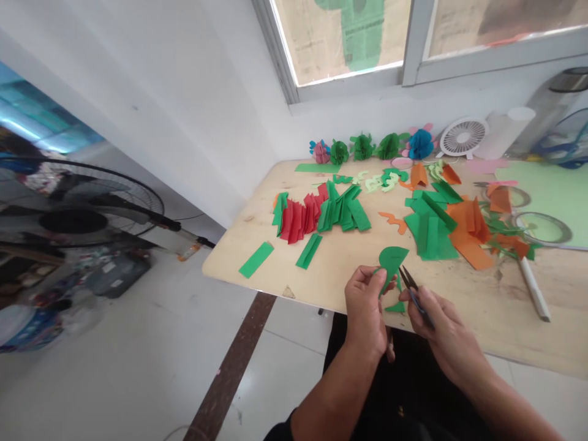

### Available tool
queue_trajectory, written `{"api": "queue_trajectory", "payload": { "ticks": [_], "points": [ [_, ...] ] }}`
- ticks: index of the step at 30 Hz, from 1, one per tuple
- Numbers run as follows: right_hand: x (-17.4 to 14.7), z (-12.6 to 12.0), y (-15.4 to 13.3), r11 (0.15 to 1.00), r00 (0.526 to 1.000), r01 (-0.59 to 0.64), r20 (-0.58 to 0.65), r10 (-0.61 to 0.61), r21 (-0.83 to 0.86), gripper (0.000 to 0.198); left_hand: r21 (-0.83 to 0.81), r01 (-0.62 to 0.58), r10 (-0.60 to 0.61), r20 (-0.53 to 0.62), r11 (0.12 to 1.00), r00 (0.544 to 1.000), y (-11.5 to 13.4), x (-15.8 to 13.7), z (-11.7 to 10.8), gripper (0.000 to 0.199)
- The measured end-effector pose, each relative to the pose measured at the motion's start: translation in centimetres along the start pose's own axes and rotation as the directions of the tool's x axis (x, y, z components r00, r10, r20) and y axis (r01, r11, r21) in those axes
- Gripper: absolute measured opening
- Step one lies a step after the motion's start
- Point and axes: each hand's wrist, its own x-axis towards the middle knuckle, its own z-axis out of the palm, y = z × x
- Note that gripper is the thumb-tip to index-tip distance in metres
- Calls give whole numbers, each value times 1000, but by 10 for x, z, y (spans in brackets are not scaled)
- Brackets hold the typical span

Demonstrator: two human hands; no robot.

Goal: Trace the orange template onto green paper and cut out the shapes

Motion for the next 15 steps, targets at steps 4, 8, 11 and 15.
{"api": "queue_trajectory", "payload": {
  "ticks": [4,8,11,15],
  "points": [
    [0,5,-4,1000,999,7,33,-7,4,43,30,-40,39,14,999,999,0,-2,2,19],
    [-1,9,-7,1000,999,-3,49,3,9,43,73,-69,68,18,995,998,0,-3,2,19],
    [-1,9,-6,1000,998,14,61,-14,-1,42,100,-81,81,6,992,997,0,-4,2,21],
    [0,9,-3,1000,998,16,61,-15,-18,41,121,-126,124,18,985,992,-2,-3,1,21]
  ]
}}
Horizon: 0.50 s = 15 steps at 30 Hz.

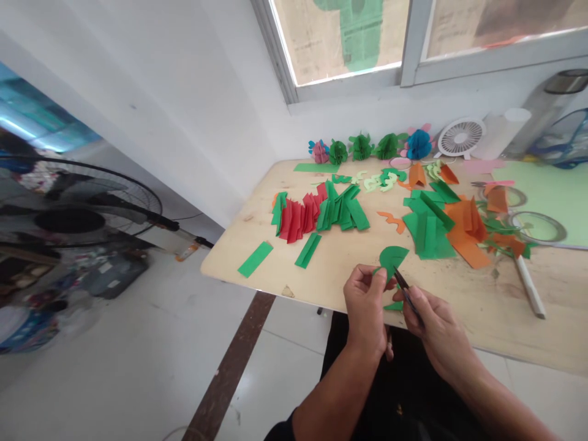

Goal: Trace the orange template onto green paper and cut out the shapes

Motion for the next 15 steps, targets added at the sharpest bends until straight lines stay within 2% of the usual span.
{"api": "queue_trajectory", "payload": {
  "ticks": [15],
  "points": [
    [0,4,-4,1000,1000,0,-24,0,16,44,-18,-4,4,10,1000,1000,4,-3,1,16]
  ]
}}
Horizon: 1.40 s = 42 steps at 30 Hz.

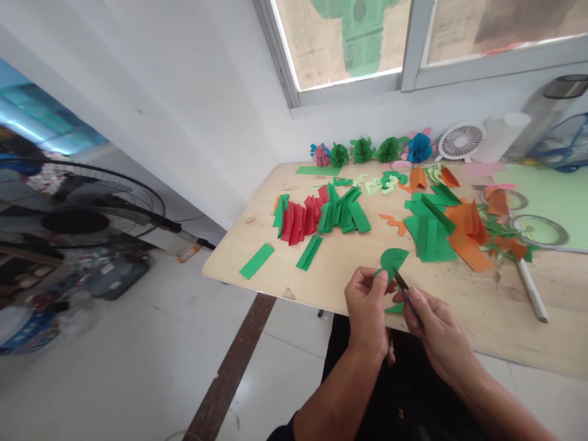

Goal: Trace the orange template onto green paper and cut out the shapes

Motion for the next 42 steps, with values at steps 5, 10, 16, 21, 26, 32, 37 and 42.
{"api": "queue_trajectory", "payload": {
  "ticks": [5,10,16,21,26,32,37,42],
  "points": [
    [0,0,0,1000,1000,12,0,-12,-17,44,-1,4,-4,9,1000,1000,0,0,-1,16],
    [1,-1,2,999,999,32,-4,-33,-26,43,10,-2,2,-2,1000,1000,-2,1,-1,15],
    [2,0,1,999,1000,28,-9,-29,-23,44,5,9,-9,-8,1000,1000,-1,1,1,14],
    [2,0,2,999,999,33,2,-33,-29,45,-24,38,-38,-5,999,999,0,1,1,16],
    [2,0,1,999,1000,25,-5,-25,-44,47,-60,69,-69,-5,996,998,2,0,1,17],
    [3,-1,2,998,1000,26,-8,-27,-63,48,-61,86,-85,5,994,996,0,0,-1,17],
    [1,-2,2,998,1000,18,-10,-19,-62,48,-59,84,-83,17,995,996,-1,-1,-2,17],
    [-1,-2,1,996,999,35,-9,-35,-77,47,-74,92,-90,21,993,996,-1,-3,-3,17]
  ]
}}
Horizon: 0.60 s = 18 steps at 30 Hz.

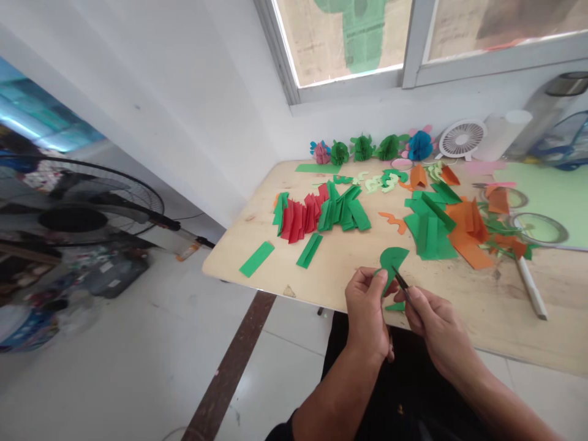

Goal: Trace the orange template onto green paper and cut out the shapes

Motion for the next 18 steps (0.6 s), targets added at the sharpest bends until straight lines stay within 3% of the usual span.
{"api": "queue_trajectory", "payload": {
  "ticks": [18],
  "points": [
    [-3,-5,-5,987,998,39,48,-32,-156,51,97,-72,70,24,993,997,4,7,-3,18]
  ]
}}
